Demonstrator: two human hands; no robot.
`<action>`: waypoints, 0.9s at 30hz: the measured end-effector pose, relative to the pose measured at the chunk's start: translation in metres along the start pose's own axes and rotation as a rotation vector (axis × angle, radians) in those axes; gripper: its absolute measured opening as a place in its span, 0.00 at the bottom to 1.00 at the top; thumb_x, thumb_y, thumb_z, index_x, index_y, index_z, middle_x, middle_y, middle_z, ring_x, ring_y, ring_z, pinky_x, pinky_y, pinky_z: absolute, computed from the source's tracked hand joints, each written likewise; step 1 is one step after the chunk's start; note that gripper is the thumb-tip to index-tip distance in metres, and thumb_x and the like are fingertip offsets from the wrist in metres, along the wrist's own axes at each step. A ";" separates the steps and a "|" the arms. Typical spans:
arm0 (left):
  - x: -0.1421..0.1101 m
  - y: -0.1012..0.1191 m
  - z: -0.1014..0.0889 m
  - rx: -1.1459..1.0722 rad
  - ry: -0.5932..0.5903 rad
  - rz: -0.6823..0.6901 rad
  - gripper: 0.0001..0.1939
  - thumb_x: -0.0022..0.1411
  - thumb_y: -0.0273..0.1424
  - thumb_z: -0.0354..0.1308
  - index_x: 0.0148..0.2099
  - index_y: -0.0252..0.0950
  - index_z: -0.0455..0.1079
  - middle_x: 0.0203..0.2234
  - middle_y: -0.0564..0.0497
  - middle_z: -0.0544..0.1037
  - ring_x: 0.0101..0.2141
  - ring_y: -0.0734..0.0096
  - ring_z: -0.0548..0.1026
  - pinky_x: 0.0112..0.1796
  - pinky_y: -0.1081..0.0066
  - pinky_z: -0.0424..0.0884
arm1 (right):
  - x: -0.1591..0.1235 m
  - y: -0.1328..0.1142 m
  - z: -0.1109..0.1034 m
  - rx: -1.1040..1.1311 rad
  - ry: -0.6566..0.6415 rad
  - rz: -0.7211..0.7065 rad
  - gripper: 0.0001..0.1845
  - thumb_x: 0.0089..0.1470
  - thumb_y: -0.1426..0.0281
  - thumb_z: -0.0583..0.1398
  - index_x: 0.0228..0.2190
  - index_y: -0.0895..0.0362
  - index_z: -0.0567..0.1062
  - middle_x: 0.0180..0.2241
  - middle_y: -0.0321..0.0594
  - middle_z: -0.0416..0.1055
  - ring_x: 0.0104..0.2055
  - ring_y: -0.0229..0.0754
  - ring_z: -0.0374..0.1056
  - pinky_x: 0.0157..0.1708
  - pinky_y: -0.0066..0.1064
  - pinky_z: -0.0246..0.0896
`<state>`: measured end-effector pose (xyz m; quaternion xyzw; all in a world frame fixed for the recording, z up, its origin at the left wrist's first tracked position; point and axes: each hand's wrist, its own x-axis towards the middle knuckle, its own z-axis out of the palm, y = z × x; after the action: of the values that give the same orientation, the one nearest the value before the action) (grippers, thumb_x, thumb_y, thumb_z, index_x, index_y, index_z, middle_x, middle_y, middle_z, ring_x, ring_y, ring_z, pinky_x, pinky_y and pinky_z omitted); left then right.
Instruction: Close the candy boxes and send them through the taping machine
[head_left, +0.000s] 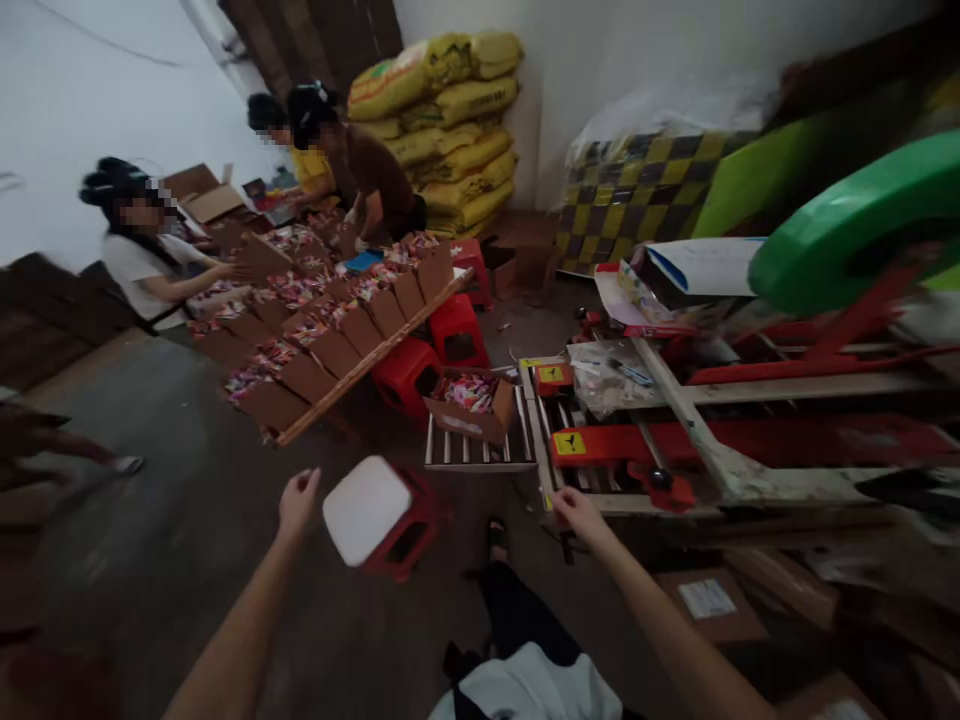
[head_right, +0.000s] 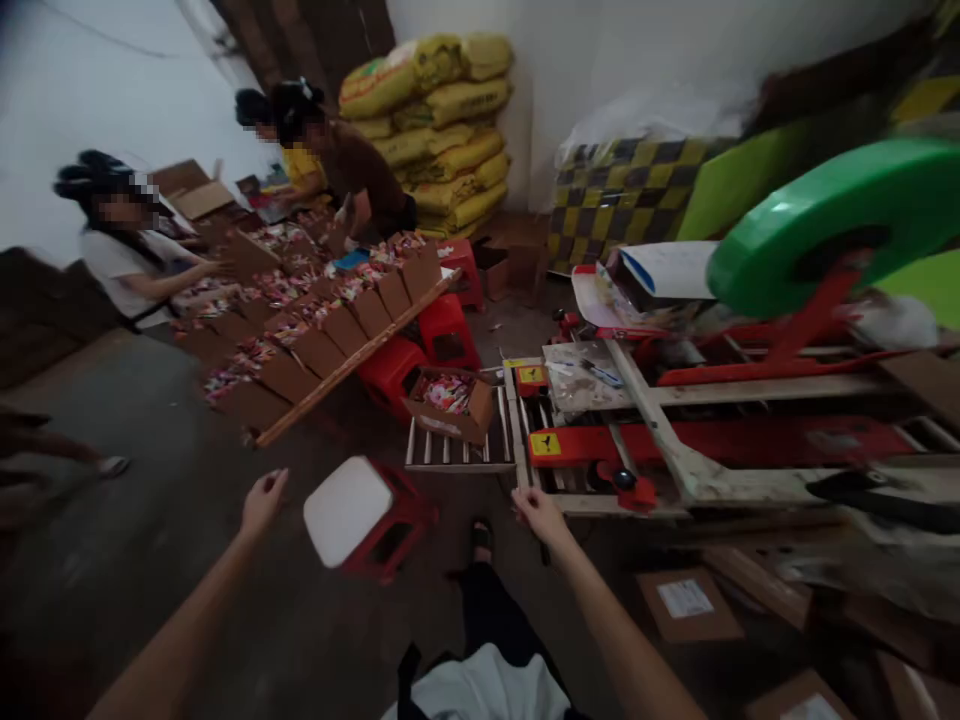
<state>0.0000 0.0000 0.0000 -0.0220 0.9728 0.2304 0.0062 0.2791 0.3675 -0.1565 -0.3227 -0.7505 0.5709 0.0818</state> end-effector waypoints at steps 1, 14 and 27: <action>0.028 0.028 0.012 -0.031 -0.009 0.088 0.20 0.63 0.40 0.48 0.46 0.27 0.67 0.39 0.43 0.76 0.37 0.64 0.75 0.36 0.69 0.70 | 0.025 -0.012 -0.002 0.019 0.035 -0.024 0.31 0.48 0.38 0.50 0.19 0.55 0.62 0.16 0.34 0.64 0.19 0.37 0.63 0.22 0.29 0.60; 0.116 0.227 0.175 0.418 -0.813 1.051 0.31 0.48 0.48 0.65 0.51 0.38 0.67 0.46 0.44 0.72 0.49 0.58 0.69 0.49 0.65 0.65 | 0.207 -0.120 0.056 -0.379 -0.224 -0.182 0.31 0.32 0.58 0.72 0.39 0.59 0.75 0.39 0.46 0.74 0.46 0.50 0.67 0.46 0.36 0.59; 0.127 0.270 0.227 0.692 -0.739 0.704 0.24 0.53 0.52 0.57 0.41 0.38 0.72 0.38 0.43 0.78 0.42 0.55 0.76 0.38 0.66 0.69 | 0.172 -0.134 0.143 -0.511 0.357 0.086 0.35 0.57 0.63 0.54 0.62 0.63 0.51 0.64 0.57 0.45 0.66 0.57 0.41 0.60 0.55 0.39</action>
<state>-0.1390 0.3377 -0.0851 0.3849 0.8737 -0.1180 0.2732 0.0228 0.3335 -0.1244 -0.4594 -0.8291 0.3012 0.1043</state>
